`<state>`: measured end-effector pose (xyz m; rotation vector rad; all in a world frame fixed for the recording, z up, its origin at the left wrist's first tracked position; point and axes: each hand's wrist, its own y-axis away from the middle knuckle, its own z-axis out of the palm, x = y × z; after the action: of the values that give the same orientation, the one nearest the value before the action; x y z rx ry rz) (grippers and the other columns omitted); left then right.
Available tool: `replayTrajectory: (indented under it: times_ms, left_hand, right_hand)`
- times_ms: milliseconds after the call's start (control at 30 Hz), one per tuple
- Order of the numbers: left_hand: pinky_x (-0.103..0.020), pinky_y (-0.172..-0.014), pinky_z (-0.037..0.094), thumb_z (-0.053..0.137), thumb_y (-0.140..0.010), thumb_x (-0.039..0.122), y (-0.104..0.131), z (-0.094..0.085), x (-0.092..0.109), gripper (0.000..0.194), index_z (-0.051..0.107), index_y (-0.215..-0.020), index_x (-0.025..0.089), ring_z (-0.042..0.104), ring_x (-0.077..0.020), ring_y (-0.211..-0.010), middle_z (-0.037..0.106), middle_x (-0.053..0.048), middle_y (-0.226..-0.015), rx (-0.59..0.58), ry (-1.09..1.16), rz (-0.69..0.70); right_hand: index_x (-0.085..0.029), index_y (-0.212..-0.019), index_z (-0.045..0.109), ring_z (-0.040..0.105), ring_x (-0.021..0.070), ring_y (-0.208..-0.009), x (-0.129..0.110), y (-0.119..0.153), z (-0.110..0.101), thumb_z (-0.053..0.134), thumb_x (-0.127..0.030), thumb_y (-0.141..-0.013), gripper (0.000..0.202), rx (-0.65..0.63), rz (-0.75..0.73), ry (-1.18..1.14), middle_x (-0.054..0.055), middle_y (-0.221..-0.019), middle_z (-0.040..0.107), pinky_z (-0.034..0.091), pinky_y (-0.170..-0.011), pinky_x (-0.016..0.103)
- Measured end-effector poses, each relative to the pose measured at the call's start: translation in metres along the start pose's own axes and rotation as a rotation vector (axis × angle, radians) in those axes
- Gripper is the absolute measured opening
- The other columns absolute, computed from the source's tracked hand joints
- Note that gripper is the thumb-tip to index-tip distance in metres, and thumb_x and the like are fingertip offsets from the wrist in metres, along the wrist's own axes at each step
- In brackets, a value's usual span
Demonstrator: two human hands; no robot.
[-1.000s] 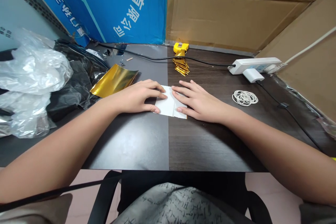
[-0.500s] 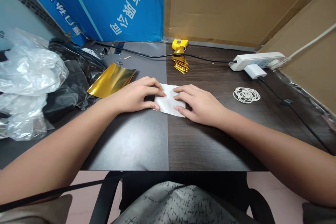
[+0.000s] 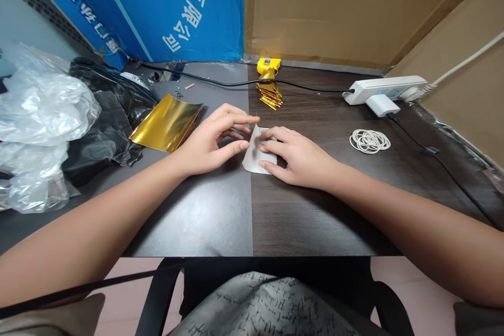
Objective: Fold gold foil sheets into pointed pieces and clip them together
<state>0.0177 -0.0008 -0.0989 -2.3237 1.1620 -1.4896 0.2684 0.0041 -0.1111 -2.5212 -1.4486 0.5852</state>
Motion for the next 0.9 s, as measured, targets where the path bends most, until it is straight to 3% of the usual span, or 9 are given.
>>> replayTrajectory:
  times_ms: [167,300,467,667,900]
  left_hand:
    - [-0.030,-0.097,0.053,0.067,-0.096,0.024,-0.002,0.005,0.005,0.025,0.065,-0.119,0.014,0.063,-0.0169,-0.108,0.067,-0.009,-0.112,-0.117,-0.234,0.154]
    - [-0.036,-0.103,0.048,0.062,-0.098,0.024,-0.001,0.004,0.003,0.018,0.067,-0.113,0.015,0.061,-0.0206,-0.112,0.066,-0.011,-0.119,-0.233,-0.347,0.204]
    - [-0.039,-0.105,0.046,0.060,-0.099,0.024,0.002,0.002,-0.002,0.021,0.069,-0.115,0.015,0.059,-0.0225,-0.115,0.066,-0.011,-0.122,-0.322,-0.357,0.177]
    - [-0.042,-0.105,0.043,0.058,-0.099,0.026,0.001,-0.001,-0.003,0.023,0.070,-0.117,0.018,0.058,-0.0239,-0.118,0.065,-0.010,-0.124,-0.380,-0.378,0.128]
    - [-0.042,-0.105,0.042,0.055,-0.101,0.028,0.002,0.001,-0.003,0.024,0.072,-0.113,0.019,0.058,-0.0245,-0.119,0.066,-0.010,-0.125,-0.398,-0.408,0.136]
  right_hand:
    - [-0.012,-0.103,0.065,0.064,0.0305,-0.107,0.002,-0.004,0.005,0.059,-0.032,-0.095,0.023,0.039,-0.019,-0.029,0.016,-0.111,0.066,0.053,-0.093,0.047]
    - [-0.012,-0.102,0.066,0.065,0.0299,-0.107,0.005,-0.002,0.005,0.054,-0.027,-0.095,0.021,0.054,-0.056,-0.073,0.017,-0.111,0.066,0.054,-0.092,0.045]
    - [-0.013,-0.100,0.067,0.064,0.0272,-0.110,0.007,0.002,0.002,0.059,-0.025,-0.091,0.017,0.058,-0.024,-0.156,0.017,-0.118,0.057,0.056,-0.094,0.042]
    - [-0.012,-0.104,0.065,0.065,0.0255,-0.107,0.011,0.003,0.002,0.065,-0.027,-0.090,0.021,0.059,-0.011,-0.220,0.015,-0.116,0.063,0.056,-0.094,0.041]
    - [-0.012,-0.099,0.072,0.062,0.0280,-0.102,0.011,0.003,-0.002,0.065,-0.028,-0.091,0.019,0.082,-0.066,-0.081,0.013,-0.112,0.068,0.054,-0.090,0.047]
